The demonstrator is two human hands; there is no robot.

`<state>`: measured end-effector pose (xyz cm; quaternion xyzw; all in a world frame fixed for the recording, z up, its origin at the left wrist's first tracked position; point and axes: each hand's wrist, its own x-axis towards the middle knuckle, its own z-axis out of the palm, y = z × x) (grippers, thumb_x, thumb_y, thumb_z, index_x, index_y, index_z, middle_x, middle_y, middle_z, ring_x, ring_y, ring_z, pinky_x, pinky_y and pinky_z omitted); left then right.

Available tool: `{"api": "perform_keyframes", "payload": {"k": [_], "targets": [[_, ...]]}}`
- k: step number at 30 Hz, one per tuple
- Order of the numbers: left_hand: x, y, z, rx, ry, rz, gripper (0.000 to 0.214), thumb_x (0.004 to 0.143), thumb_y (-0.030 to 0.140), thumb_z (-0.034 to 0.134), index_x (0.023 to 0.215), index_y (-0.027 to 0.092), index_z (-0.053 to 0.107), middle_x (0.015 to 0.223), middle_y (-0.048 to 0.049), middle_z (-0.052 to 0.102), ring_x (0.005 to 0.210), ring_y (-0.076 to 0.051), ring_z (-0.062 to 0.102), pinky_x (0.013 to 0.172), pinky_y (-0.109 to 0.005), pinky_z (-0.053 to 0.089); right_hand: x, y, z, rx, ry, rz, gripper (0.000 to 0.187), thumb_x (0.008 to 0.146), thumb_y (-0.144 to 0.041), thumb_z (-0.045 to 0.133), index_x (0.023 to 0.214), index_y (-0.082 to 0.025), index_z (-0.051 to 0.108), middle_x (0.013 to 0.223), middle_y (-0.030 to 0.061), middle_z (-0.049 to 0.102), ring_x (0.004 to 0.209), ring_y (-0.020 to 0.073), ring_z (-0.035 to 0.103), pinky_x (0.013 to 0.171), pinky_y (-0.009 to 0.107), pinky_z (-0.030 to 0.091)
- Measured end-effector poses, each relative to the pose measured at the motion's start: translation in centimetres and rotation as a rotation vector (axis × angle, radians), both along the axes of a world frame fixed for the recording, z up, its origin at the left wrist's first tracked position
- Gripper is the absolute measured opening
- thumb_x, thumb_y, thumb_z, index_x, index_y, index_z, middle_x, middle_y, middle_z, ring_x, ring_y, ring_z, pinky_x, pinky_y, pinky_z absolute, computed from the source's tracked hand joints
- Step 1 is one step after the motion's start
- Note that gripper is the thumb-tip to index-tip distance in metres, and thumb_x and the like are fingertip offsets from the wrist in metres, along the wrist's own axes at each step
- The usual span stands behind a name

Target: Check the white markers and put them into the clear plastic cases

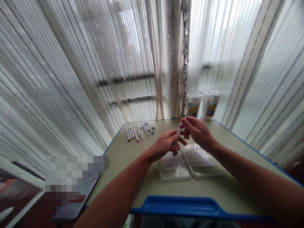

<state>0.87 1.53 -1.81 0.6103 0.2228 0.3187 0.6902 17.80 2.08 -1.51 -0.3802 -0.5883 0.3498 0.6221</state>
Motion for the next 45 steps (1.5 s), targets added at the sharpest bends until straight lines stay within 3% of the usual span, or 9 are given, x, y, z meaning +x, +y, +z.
{"api": "perform_keyframes", "payload": {"k": [11,18,30,37,45], "targets": [[-0.59,-0.04,0.46,-0.009,0.004,-0.12,0.041,0.08,0.024,0.072,0.119,0.015,0.063,0.113,-0.0141,0.067,0.066,-0.011,0.061,0.065,-0.033,0.058,0.13,-0.15,-0.11,-0.004,0.026,-0.069,0.047,0.078,-0.064,0.071,0.08,-0.018,0.062,0.056,-0.0015,0.061,0.036,0.0102,0.051,0.031,0.023,0.04],[-0.65,0.19,0.09,-0.007,0.035,-0.11,0.063,0.072,0.015,0.078,0.132,0.015,0.058,0.109,-0.0151,0.072,0.065,-0.013,0.065,0.065,-0.033,0.06,0.32,0.04,-0.13,0.019,0.044,-0.076,0.048,0.08,-0.065,0.069,0.082,-0.018,0.062,0.055,-0.002,0.06,0.035,0.01,0.052,0.03,0.022,0.039],[-0.79,0.43,0.1,-0.061,0.035,-0.137,0.071,0.067,0.007,0.074,0.135,0.016,0.056,0.105,-0.0148,0.074,0.065,-0.015,0.068,0.065,-0.033,0.061,0.32,0.29,-0.28,0.018,0.054,-0.095,0.052,0.078,-0.067,0.069,0.084,-0.016,0.063,0.055,-0.0014,0.062,0.034,0.0098,0.051,0.029,0.022,0.038],[-0.66,0.38,0.04,-0.059,0.027,-0.111,0.062,0.071,0.014,0.077,0.13,0.014,0.058,0.098,-0.0149,0.077,0.061,-0.014,0.067,0.063,-0.032,0.06,0.3,-0.02,-0.1,0.032,0.018,-0.1,0.051,0.08,-0.066,0.067,0.084,-0.016,0.063,0.052,-0.003,0.058,0.033,0.0098,0.051,0.029,0.022,0.039],[-0.15,0.33,0.1,0.004,0.015,0.063,0.039,0.085,0.028,0.068,0.12,0.012,0.06,0.087,-0.0125,0.076,0.048,-0.011,0.061,0.049,-0.026,0.053,0.25,-0.05,-0.25,0.023,-0.031,-0.032,0.043,0.083,-0.057,0.07,0.091,-0.015,0.063,0.063,-0.0008,0.065,0.035,0.0091,0.053,0.03,0.021,0.04]]}}
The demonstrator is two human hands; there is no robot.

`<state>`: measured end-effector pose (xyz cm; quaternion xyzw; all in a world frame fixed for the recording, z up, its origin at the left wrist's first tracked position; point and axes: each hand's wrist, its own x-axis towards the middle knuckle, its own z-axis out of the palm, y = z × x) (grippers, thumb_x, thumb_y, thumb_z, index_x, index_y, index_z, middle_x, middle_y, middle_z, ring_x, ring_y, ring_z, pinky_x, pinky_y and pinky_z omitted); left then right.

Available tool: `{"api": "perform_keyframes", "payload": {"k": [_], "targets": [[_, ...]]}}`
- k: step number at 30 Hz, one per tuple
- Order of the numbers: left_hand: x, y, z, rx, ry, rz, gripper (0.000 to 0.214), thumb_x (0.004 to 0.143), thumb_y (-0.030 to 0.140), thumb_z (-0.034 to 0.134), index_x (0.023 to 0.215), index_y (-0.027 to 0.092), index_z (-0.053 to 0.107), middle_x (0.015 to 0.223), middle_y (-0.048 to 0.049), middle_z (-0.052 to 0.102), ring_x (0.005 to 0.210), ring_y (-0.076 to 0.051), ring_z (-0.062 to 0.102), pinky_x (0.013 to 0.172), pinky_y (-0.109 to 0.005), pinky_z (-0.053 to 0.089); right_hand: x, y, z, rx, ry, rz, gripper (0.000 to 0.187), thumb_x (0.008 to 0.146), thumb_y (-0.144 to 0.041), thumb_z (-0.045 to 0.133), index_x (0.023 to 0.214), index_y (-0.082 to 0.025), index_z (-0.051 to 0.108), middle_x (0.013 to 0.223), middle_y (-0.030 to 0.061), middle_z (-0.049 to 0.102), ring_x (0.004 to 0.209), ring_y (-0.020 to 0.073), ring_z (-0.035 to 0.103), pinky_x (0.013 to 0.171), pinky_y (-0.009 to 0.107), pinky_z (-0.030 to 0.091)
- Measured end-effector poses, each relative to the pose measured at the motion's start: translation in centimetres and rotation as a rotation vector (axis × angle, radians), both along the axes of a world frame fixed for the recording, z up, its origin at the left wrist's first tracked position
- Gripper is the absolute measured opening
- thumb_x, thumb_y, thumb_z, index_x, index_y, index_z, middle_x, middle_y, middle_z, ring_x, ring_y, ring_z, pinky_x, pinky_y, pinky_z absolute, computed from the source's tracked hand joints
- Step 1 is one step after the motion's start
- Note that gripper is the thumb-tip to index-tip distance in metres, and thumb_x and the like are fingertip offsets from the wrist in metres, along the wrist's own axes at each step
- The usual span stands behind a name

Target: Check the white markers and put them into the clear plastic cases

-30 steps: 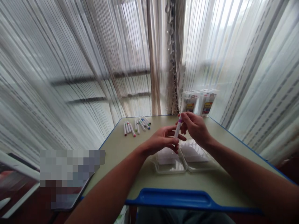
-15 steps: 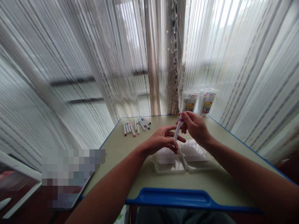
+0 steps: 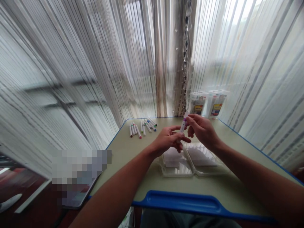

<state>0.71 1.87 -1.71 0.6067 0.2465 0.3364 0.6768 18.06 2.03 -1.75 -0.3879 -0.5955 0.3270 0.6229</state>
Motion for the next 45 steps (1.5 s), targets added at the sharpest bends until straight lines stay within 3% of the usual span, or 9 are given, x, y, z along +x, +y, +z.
{"api": "perform_keyframes", "payload": {"k": [6,12,21,28,37,45], "targets": [[0.14,0.13,0.25,0.051,-0.015,0.094,0.035,0.093,0.036,0.056,0.116,0.01,0.061,0.08,-0.0121,0.074,0.043,-0.012,0.06,0.044,-0.024,0.049,0.06,0.1,-0.61,0.027,-0.128,0.021,0.041,0.087,-0.054,0.066,0.094,-0.014,0.066,0.07,0.003,0.069,0.04,0.0093,0.056,0.035,0.022,0.045],[0.13,-0.25,0.51,0.044,-0.004,0.113,0.034,0.092,0.035,0.055,0.117,0.012,0.059,0.081,-0.0119,0.074,0.043,-0.013,0.06,0.043,-0.023,0.048,0.06,-0.08,-0.51,0.047,-0.183,0.005,0.039,0.092,-0.053,0.059,0.089,-0.015,0.066,0.072,0.0036,0.069,0.042,0.0098,0.057,0.038,0.022,0.045],[0.04,-0.49,0.53,0.006,0.015,0.049,0.043,0.077,0.023,0.069,0.116,0.016,0.052,0.089,-0.0121,0.076,0.055,-0.017,0.069,0.051,-0.027,0.055,0.0,-0.36,-0.17,0.024,-0.186,0.015,0.04,0.092,-0.054,0.058,0.084,-0.016,0.065,0.071,0.0023,0.067,0.043,0.0102,0.057,0.038,0.021,0.043],[-0.03,-0.37,0.39,-0.018,0.006,-0.022,0.052,0.074,0.027,0.077,0.118,0.017,0.051,0.099,-0.015,0.075,0.065,-0.022,0.074,0.058,-0.032,0.058,-0.05,-0.6,-0.04,0.033,-0.204,0.014,0.04,0.091,-0.055,0.059,0.084,-0.016,0.065,0.067,0.0015,0.066,0.042,0.0109,0.056,0.038,0.022,0.042],[-0.03,-0.52,0.67,-0.022,0.023,-0.043,0.055,0.066,0.014,0.077,0.115,0.016,0.052,0.1,-0.0146,0.074,0.068,-0.023,0.074,0.058,-0.032,0.059,-0.12,-0.73,0.12,0.07,-0.228,0.0,0.037,0.091,-0.052,0.06,0.081,-0.016,0.065,0.061,-0.0004,0.062,0.042,0.0108,0.054,0.038,0.022,0.041],[0.01,-0.16,0.48,-0.04,0.015,-0.067,0.038,0.082,0.024,0.066,0.116,0.015,0.054,0.097,-0.0153,0.075,0.066,-0.024,0.075,0.058,-0.033,0.059,0.09,-0.54,0.03,0.052,-0.22,-0.007,0.04,0.088,-0.056,0.061,0.081,-0.016,0.064,0.064,0.0004,0.063,0.042,0.011,0.055,0.038,0.022,0.042]]}}
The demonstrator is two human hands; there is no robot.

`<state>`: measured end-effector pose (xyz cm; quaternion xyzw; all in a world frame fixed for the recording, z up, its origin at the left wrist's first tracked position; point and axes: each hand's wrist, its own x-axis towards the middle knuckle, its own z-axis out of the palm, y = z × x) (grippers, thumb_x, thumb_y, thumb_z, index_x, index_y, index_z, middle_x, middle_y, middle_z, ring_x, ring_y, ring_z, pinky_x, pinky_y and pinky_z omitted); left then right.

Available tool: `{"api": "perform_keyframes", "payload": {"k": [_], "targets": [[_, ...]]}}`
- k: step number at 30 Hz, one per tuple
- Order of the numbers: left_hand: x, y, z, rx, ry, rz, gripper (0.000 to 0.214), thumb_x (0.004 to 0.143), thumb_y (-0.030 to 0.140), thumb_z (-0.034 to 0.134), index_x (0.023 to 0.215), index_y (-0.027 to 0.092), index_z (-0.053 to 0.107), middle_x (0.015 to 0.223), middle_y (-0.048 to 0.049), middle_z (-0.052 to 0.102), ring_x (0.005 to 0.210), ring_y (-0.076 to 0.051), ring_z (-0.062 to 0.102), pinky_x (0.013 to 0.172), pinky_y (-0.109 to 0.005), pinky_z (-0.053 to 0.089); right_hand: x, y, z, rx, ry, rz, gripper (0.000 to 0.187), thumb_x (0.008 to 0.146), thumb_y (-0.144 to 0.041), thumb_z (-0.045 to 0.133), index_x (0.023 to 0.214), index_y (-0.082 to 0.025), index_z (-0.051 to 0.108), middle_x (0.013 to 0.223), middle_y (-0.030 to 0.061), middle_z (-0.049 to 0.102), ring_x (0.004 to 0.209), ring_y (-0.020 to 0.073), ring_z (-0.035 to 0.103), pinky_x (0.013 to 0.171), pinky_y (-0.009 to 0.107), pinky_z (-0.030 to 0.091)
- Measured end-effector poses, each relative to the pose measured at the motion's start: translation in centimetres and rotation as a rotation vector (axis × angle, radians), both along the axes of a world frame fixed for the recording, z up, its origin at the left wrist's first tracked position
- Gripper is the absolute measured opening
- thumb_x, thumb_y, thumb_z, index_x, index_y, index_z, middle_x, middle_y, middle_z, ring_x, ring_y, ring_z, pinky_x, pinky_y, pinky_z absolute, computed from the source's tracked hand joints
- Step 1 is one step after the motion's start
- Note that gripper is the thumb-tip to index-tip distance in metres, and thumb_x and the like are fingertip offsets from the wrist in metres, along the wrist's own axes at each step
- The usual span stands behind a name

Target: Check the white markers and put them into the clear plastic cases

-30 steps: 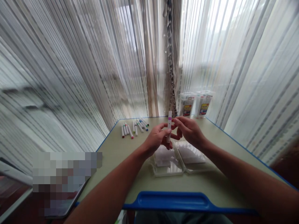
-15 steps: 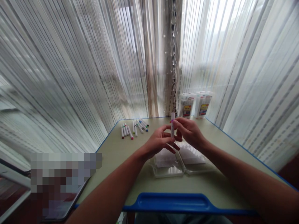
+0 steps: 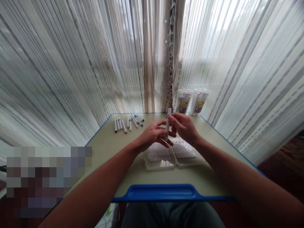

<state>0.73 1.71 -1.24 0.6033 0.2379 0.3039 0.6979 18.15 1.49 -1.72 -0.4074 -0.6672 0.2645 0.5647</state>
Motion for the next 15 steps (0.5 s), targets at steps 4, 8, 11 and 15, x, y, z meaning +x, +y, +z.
{"api": "perform_keyframes", "payload": {"k": [4,8,11,15], "targets": [[0.1,-0.05,0.0,0.019,-0.008,0.001,0.033,0.088,0.031,0.062,0.117,0.016,0.055,0.095,-0.0146,0.075,0.065,-0.023,0.075,0.057,-0.032,0.059,-0.02,-0.12,0.04,0.003,-0.003,-0.001,0.041,0.089,-0.057,0.06,0.08,-0.017,0.065,0.065,0.0001,0.063,0.042,0.0107,0.054,0.037,0.022,0.041],[0.08,-0.07,0.0,0.047,-0.001,0.002,0.036,0.089,0.035,0.063,0.118,0.016,0.056,0.093,-0.0141,0.075,0.064,-0.023,0.075,0.056,-0.03,0.058,-0.08,-0.28,0.13,-0.015,-0.02,-0.003,0.046,0.091,-0.06,0.055,0.077,-0.017,0.064,0.063,-0.0004,0.061,0.041,0.0106,0.054,0.038,0.023,0.041],[0.04,-0.08,0.03,0.06,0.019,0.003,0.037,0.09,0.036,0.063,0.119,0.015,0.056,0.094,-0.0145,0.076,0.064,-0.023,0.075,0.054,-0.027,0.057,-0.04,-0.28,0.15,-0.029,-0.004,-0.005,0.048,0.091,-0.062,0.053,0.078,-0.017,0.064,0.06,-0.0012,0.058,0.042,0.0112,0.054,0.039,0.023,0.042],[0.01,-0.11,0.14,0.062,0.01,-0.007,0.034,0.09,0.034,0.062,0.118,0.015,0.055,0.096,-0.0153,0.076,0.064,-0.023,0.075,0.054,-0.028,0.057,0.1,-0.2,0.05,-0.019,0.0,0.002,0.048,0.092,-0.062,0.052,0.081,-0.017,0.065,0.055,-0.0021,0.056,0.041,0.0122,0.054,0.04,0.024,0.042]]}}
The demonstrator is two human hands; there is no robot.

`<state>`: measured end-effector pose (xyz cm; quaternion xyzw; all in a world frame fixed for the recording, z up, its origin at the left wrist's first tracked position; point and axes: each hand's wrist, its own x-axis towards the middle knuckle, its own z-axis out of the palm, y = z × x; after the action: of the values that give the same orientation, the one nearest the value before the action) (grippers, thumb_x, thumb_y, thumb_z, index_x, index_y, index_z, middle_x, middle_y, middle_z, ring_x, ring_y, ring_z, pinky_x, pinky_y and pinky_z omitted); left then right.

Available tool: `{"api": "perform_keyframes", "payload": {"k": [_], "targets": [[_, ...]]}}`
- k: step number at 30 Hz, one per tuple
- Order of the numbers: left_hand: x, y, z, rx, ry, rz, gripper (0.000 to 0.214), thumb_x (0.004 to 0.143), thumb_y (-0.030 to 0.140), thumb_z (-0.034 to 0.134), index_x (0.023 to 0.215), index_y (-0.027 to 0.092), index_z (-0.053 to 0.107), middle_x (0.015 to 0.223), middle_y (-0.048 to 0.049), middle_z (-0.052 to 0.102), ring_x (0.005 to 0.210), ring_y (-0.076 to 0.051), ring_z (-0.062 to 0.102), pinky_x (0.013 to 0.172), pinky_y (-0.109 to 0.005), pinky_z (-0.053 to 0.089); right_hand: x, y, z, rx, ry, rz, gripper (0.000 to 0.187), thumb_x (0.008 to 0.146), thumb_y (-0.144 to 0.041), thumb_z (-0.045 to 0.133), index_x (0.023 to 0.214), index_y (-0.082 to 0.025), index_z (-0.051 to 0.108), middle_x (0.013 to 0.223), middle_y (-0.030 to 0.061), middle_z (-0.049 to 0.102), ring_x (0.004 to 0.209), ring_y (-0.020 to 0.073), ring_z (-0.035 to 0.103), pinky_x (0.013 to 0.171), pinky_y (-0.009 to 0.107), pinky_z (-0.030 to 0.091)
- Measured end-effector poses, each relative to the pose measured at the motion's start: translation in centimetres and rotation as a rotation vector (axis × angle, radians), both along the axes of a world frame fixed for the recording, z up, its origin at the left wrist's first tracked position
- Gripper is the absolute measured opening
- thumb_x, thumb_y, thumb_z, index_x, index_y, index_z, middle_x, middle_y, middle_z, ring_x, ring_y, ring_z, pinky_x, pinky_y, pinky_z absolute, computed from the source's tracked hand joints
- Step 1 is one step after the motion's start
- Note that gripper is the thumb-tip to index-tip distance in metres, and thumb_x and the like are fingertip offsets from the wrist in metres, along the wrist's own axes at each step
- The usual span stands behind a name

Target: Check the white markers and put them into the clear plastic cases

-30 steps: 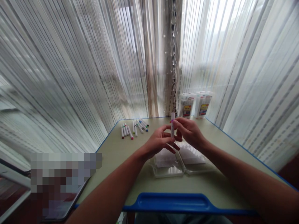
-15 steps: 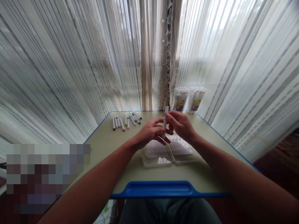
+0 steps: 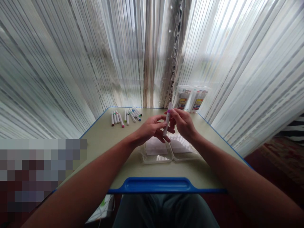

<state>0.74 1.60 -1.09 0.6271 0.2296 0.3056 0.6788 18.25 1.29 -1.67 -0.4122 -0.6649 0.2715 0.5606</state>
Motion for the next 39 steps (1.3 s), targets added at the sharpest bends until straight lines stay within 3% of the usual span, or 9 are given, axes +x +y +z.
{"api": "perform_keyframes", "payload": {"k": [15,24,34,39], "targets": [[-0.23,-0.06,0.26,0.007,-0.018,-0.065,0.049,0.079,0.02,0.069,0.125,0.017,0.053,0.106,-0.0156,0.074,0.072,-0.024,0.076,0.06,-0.031,0.059,0.03,-0.07,0.04,0.057,-0.079,-0.048,0.051,0.093,-0.063,0.049,0.085,-0.017,0.07,0.062,0.0009,0.063,0.044,0.0123,0.055,0.041,0.024,0.042],[-0.15,-0.27,0.32,0.036,0.016,-0.033,0.056,0.071,0.011,0.073,0.123,0.017,0.053,0.103,-0.0131,0.073,0.071,-0.023,0.075,0.06,-0.032,0.061,0.1,-0.12,-0.11,0.086,-0.148,-0.073,0.046,0.097,-0.057,0.047,0.087,-0.017,0.069,0.064,0.0012,0.064,0.05,0.0129,0.056,0.048,0.024,0.043],[0.03,-0.11,0.13,0.013,0.031,0.026,0.039,0.087,0.042,0.068,0.114,0.016,0.058,0.091,-0.0115,0.075,0.065,-0.023,0.075,0.056,-0.029,0.059,-0.08,-0.16,-0.03,0.088,-0.144,-0.018,0.044,0.1,-0.051,0.044,0.081,-0.017,0.064,0.062,-0.001,0.059,0.048,0.0113,0.055,0.048,0.024,0.041],[0.28,-0.31,0.13,0.061,0.005,0.112,0.035,0.085,0.043,0.072,0.102,0.014,0.065,0.089,-0.0102,0.074,0.071,-0.021,0.074,0.059,-0.028,0.059,0.0,-0.3,0.02,0.086,-0.192,0.054,0.041,0.101,-0.045,0.043,0.085,-0.016,0.066,0.057,-0.0022,0.056,0.051,0.0115,0.053,0.051,0.023,0.039]]}}
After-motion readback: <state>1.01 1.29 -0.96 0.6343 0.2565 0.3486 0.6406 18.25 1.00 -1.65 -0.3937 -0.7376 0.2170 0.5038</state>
